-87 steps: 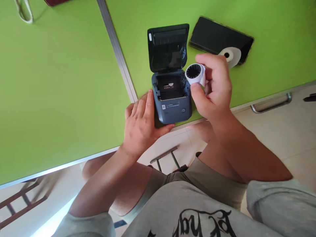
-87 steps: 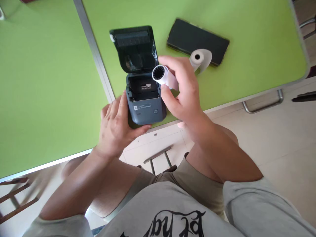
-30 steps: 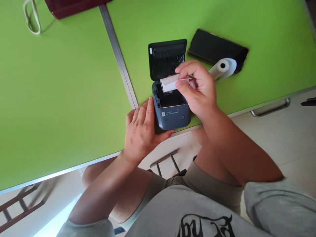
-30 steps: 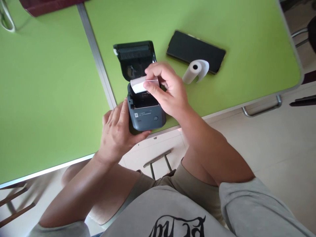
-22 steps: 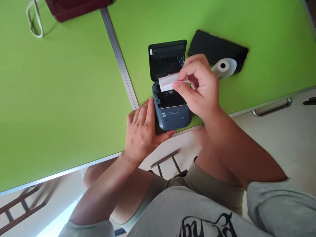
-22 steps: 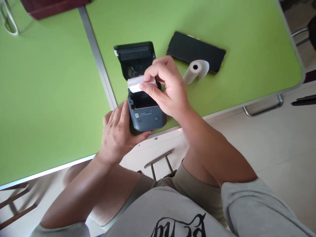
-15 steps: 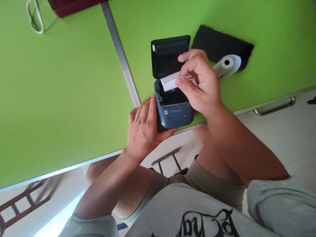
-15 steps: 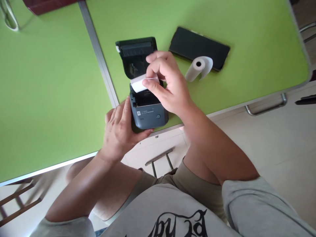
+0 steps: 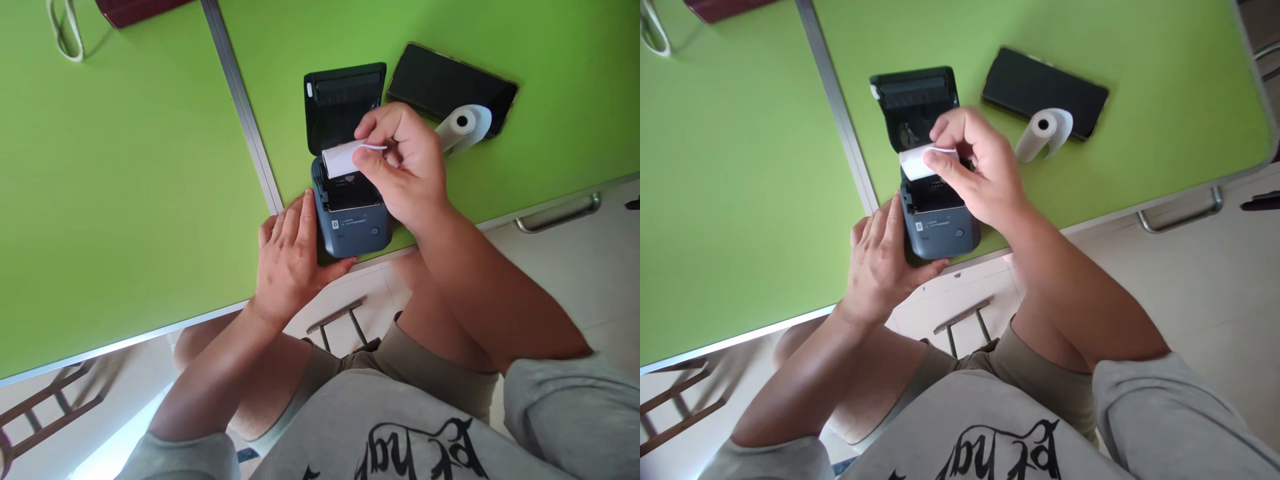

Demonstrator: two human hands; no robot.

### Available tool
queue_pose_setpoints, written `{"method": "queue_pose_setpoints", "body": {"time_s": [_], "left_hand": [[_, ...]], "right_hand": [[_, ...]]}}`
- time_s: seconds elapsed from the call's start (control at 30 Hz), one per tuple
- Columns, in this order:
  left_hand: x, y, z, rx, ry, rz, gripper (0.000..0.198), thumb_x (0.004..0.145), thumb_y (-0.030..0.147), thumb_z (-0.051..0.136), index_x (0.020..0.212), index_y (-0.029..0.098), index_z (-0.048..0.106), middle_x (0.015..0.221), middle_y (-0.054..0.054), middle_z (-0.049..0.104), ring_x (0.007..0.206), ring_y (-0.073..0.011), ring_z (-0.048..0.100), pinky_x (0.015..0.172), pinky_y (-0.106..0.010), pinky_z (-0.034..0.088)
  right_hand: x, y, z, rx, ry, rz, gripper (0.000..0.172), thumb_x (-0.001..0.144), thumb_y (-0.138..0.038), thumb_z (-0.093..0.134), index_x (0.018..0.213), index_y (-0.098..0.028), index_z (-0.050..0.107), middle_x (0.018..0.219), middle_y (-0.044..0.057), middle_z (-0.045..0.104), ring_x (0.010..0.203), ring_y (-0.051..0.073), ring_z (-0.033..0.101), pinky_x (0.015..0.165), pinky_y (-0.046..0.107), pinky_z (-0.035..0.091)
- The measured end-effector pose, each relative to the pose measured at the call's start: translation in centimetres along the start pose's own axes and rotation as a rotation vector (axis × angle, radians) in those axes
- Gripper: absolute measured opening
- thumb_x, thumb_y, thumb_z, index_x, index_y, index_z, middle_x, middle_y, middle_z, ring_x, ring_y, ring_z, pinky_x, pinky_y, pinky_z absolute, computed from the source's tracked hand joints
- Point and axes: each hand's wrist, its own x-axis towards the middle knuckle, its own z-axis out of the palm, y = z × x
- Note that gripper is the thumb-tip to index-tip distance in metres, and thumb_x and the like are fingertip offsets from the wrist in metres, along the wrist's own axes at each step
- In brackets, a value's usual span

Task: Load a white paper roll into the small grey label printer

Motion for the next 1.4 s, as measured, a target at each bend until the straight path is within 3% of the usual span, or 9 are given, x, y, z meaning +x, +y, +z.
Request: {"method": "queue_pose_setpoints", "body": {"time_s": [0.23, 0.53, 0.77, 1.07, 1.27, 1.4], "left_hand": [[0.0, 0.0, 0.0, -0.014, -0.013, -0.02, 0.11, 0.089, 0.09, 0.046, 0.161, 0.007, 0.039, 0.152, -0.026, 0.059, 0.14, -0.0384, 0.058, 0.112, -0.049, 0.043], [0.0, 0.2, -0.2, -0.03, -0.02, -0.014, 0.108, 0.091, 0.087, 0.048, 0.161, 0.005, 0.038, 0.152, -0.027, 0.059, 0.138, -0.0383, 0.059, 0.112, -0.049, 0.044], [0.0, 0.2, -0.1, -0.024, -0.005, -0.011, 0.108, 0.091, 0.088, 0.047, 0.16, 0.006, 0.04, 0.151, -0.027, 0.06, 0.138, -0.0377, 0.06, 0.111, -0.048, 0.044], [0.1, 0.1, -0.1, -0.022, -0.017, -0.017, 0.108, 0.09, 0.088, 0.048, 0.16, 0.006, 0.04, 0.152, -0.027, 0.059, 0.138, -0.0391, 0.059, 0.111, -0.048, 0.044], [-0.1, 0.0, 0.1, 0.0, 0.027, 0.018, 0.108, 0.093, 0.089, 0.041, 0.158, 0.003, 0.041, 0.149, -0.028, 0.061, 0.135, -0.038, 0.061, 0.108, -0.047, 0.044], [0.0, 0.0, 0.2, 0.017, 0.065, 0.055, 0.109, 0.094, 0.089, 0.035, 0.156, 0.0, 0.043, 0.146, -0.029, 0.063, 0.132, -0.0366, 0.063, 0.105, -0.045, 0.044]], "right_hand": [[0.4, 0.1, -0.1, -0.015, -0.083, 0.028, 0.05, 0.091, -0.077, 0.06, 0.089, -0.027, 0.058, 0.106, 0.001, 0.072, 0.09, 0.017, 0.069, 0.074, 0.035, 0.062], [0.4, 0.4, -1.5, -0.024, -0.157, 0.047, 0.04, 0.087, -0.062, 0.076, 0.082, -0.026, 0.061, 0.101, 0.001, 0.074, 0.09, 0.019, 0.072, 0.076, 0.036, 0.063], [0.0, 0.0, -1.8, 0.057, -0.227, 0.01, 0.03, 0.088, -0.05, 0.079, 0.079, -0.026, 0.064, 0.101, 0.002, 0.072, 0.104, 0.022, 0.074, 0.093, 0.043, 0.062], [0.0, 0.5, -1.9, -0.022, -0.164, 0.06, 0.03, 0.09, -0.052, 0.077, 0.082, -0.027, 0.063, 0.083, 0.0, 0.07, 0.079, 0.018, 0.069, 0.075, 0.037, 0.062], [-0.3, -0.7, -2.2, 0.024, -0.202, 0.05, 0.023, 0.088, -0.041, 0.078, 0.08, -0.025, 0.063, 0.089, 0.001, 0.071, 0.092, 0.021, 0.073, 0.087, 0.041, 0.063], [-0.4, -1.0, -2.5, 0.002, -0.234, -0.008, 0.012, 0.088, -0.026, 0.073, 0.08, -0.025, 0.063, 0.089, 0.0, 0.072, 0.087, 0.02, 0.072, 0.086, 0.042, 0.063]]}}
